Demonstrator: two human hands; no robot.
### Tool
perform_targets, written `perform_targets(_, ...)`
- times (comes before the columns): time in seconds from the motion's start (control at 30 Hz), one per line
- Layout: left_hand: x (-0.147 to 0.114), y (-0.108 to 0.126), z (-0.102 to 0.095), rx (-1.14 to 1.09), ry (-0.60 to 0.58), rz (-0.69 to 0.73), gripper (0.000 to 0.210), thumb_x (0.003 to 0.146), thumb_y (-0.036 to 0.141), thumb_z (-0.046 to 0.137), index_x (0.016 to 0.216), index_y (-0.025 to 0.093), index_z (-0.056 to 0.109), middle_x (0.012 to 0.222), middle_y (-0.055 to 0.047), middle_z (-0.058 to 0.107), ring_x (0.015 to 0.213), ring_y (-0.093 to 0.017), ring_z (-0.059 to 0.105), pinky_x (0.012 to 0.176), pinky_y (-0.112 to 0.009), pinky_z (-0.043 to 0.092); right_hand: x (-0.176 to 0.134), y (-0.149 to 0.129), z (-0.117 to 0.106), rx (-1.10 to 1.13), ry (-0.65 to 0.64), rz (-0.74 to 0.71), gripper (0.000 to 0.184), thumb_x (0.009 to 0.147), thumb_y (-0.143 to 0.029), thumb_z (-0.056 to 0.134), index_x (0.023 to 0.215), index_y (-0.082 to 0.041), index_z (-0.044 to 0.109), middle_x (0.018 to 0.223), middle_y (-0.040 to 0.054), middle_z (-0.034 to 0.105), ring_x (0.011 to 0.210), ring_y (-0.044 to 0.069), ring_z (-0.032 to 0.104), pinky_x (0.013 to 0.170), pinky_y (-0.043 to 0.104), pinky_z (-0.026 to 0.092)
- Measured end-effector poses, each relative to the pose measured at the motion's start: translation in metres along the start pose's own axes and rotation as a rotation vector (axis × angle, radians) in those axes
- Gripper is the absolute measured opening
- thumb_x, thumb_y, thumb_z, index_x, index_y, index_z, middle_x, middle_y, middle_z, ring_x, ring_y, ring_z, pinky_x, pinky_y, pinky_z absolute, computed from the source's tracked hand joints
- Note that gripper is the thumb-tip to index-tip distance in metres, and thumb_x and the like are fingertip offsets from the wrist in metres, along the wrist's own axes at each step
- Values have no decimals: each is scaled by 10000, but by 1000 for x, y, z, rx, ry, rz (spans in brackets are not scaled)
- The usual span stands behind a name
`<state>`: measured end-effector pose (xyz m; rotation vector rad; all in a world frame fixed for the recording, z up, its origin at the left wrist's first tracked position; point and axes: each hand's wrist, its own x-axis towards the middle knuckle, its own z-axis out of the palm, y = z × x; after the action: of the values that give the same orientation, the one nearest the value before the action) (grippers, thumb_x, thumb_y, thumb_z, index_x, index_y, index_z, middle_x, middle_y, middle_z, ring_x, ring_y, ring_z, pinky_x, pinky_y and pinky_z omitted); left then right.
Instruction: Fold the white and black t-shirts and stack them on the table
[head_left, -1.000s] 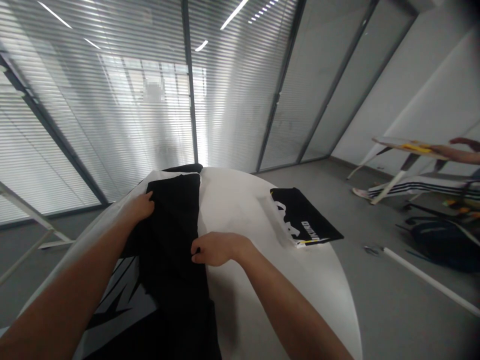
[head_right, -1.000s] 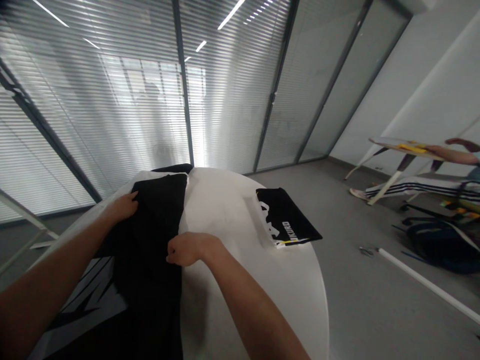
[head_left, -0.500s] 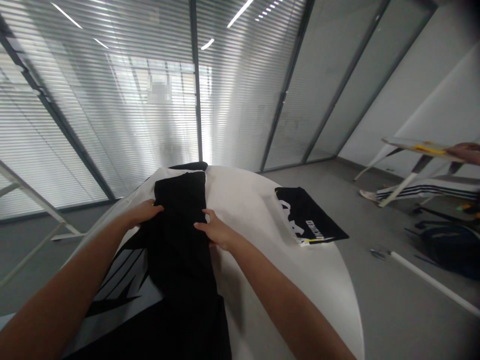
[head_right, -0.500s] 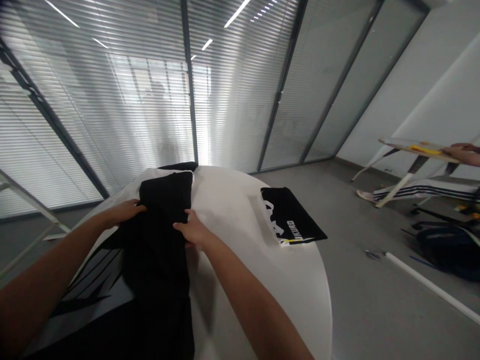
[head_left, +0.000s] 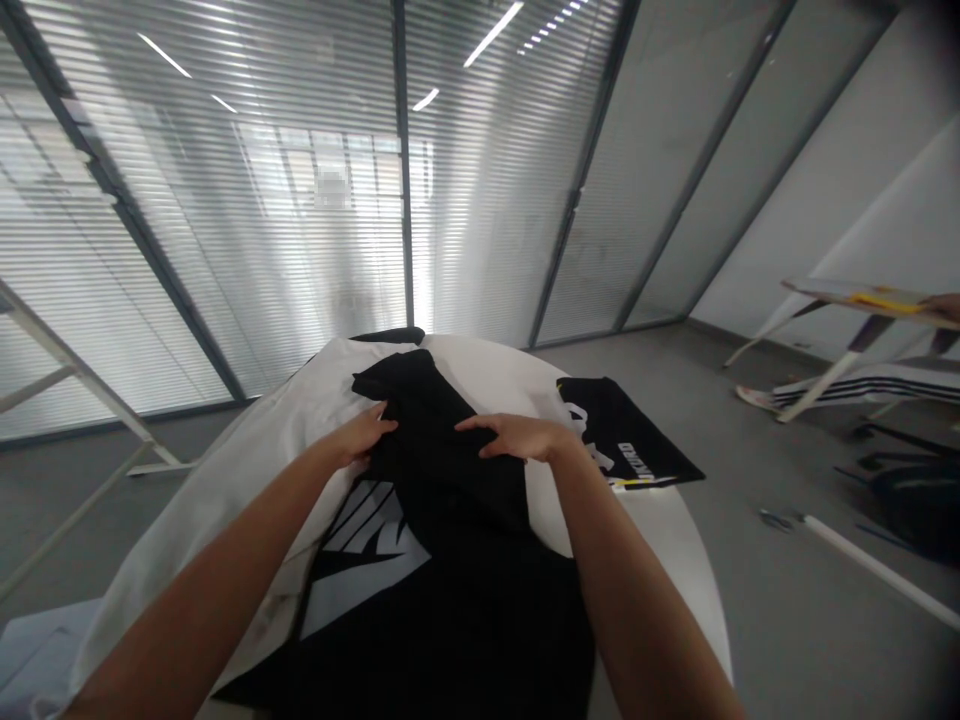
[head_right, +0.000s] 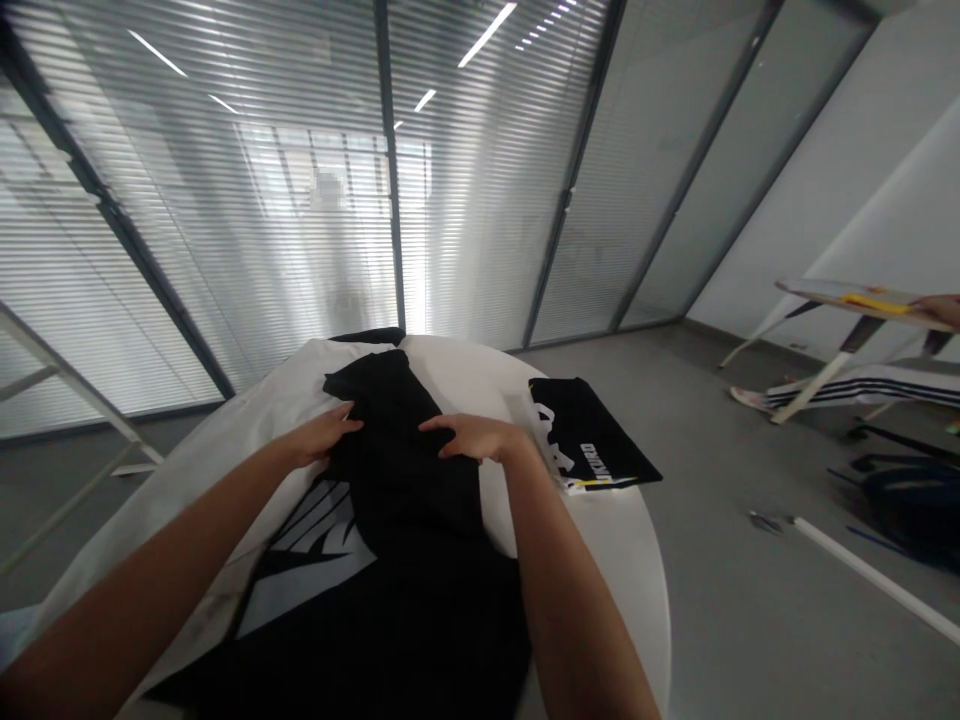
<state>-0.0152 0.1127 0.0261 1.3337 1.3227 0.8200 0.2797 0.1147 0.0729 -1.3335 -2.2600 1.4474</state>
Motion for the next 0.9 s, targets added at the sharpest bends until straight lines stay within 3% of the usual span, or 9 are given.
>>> perform_targets(0.13,-2,6,16,237,-85,-135,761,825,372,580,1506,237,269,833,-65,668,456,-121,501,359,-217,353,-15,4,-20,-156,-257,5,564,777,-234,632,1336,-251,556,757,-9,614,499,58,467,476,169,405)
perform_targets(0.27,-9,1,4,266,-163,-161,717,807,414,582,1461,241,344,817,-54,664,467,-139,528,360,-229,370,-14,8,-21,-54,-309,41,513,811,-386,647,1306,-271,577,982,43,623,572,72,528,466,173,431)
perform_targets(0.33,-10,-4,-5,227,-188,-177,654,793,406,581,1405,242,420,755,-33,653,434,-132,507,346,-223,342,-4,14,-16,22,-233,76,539,846,-486,606,1346,-298,535,1053,62,614,570,71,531,472,189,450)
perform_targets(0.43,-5,-10,-15,227,-170,-225,601,768,406,584,1339,239,501,777,-38,683,473,-157,557,369,-234,365,18,27,-4,134,-14,92,526,924,-503,484,1408,-301,442,1082,79,615,598,83,543,508,209,473)
perform_targets(0.53,1,-12,-18,257,-24,-150,571,760,473,589,1271,218,581,1106,-92,698,819,-236,674,568,-282,508,40,36,10,109,180,99,449,947,-436,459,1336,-216,501,945,71,631,578,90,524,489,200,433)
perform_targets(0.63,7,-12,-13,235,110,10,636,748,474,612,1315,191,566,1370,-99,569,1161,-271,581,890,-333,498,50,39,18,-76,227,94,388,875,-329,588,1232,-178,569,729,10,601,515,83,466,465,191,371)
perform_targets(0.8,9,-15,-1,216,45,194,722,728,309,584,1431,201,463,1389,-71,559,1173,-268,581,979,-373,451,42,37,13,-205,0,131,589,752,-166,630,1321,-211,486,625,-46,559,483,100,475,450,197,366)
perform_targets(0.9,9,-17,0,284,-8,186,723,732,279,546,1446,220,447,1366,-53,580,1104,-252,619,921,-351,479,33,33,6,-208,-161,219,535,740,-150,596,1267,-220,532,586,-51,536,450,105,475,434,205,385)
